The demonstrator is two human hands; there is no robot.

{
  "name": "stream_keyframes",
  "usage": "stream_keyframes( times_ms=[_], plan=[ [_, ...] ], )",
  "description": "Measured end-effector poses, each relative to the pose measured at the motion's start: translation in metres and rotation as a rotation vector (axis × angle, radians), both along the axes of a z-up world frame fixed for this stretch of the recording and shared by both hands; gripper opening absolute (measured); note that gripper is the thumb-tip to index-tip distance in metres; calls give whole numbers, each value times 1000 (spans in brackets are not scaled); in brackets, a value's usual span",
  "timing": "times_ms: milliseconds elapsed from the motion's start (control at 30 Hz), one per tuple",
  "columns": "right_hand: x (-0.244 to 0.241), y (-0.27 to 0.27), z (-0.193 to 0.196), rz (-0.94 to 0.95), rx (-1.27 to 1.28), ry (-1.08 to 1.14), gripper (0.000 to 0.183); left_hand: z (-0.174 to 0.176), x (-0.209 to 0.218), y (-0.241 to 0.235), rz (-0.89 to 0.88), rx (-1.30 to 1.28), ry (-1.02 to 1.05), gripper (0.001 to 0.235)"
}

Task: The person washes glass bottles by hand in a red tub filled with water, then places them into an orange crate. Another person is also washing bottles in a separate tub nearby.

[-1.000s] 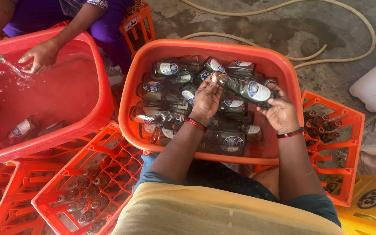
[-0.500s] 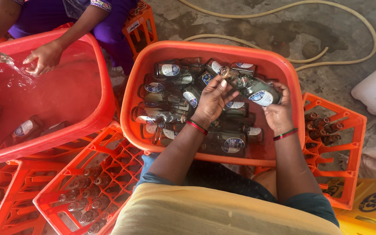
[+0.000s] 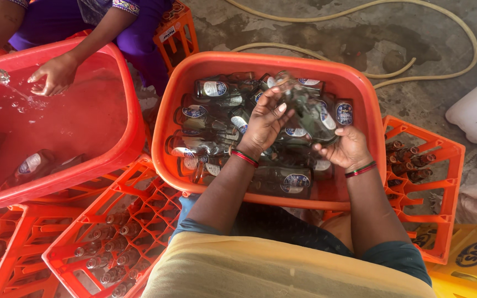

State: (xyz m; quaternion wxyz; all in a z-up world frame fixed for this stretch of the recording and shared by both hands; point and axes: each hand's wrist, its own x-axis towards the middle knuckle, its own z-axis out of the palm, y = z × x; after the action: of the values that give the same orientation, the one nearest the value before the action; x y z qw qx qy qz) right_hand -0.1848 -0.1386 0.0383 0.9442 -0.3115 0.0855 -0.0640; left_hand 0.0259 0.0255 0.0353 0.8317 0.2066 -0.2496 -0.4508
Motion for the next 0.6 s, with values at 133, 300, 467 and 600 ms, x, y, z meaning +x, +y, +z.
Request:
stream_keyframes(
  times_ms=[133, 300, 467, 600],
  plan=[
    [5, 8, 6, 53, -1, 40, 62, -1, 5, 3, -76, -7, 70, 48],
    [7, 18, 20, -186, -200, 193, 54, -30, 2, -14, 43, 200, 233, 43],
    [9, 27, 26, -310, -534, 245, 49, -59, -7, -32, 95, 339, 466, 48],
    [10, 30, 21, -457, -720, 242, 51, -63, -13, -36, 119, 416, 547, 61]
  ],
)
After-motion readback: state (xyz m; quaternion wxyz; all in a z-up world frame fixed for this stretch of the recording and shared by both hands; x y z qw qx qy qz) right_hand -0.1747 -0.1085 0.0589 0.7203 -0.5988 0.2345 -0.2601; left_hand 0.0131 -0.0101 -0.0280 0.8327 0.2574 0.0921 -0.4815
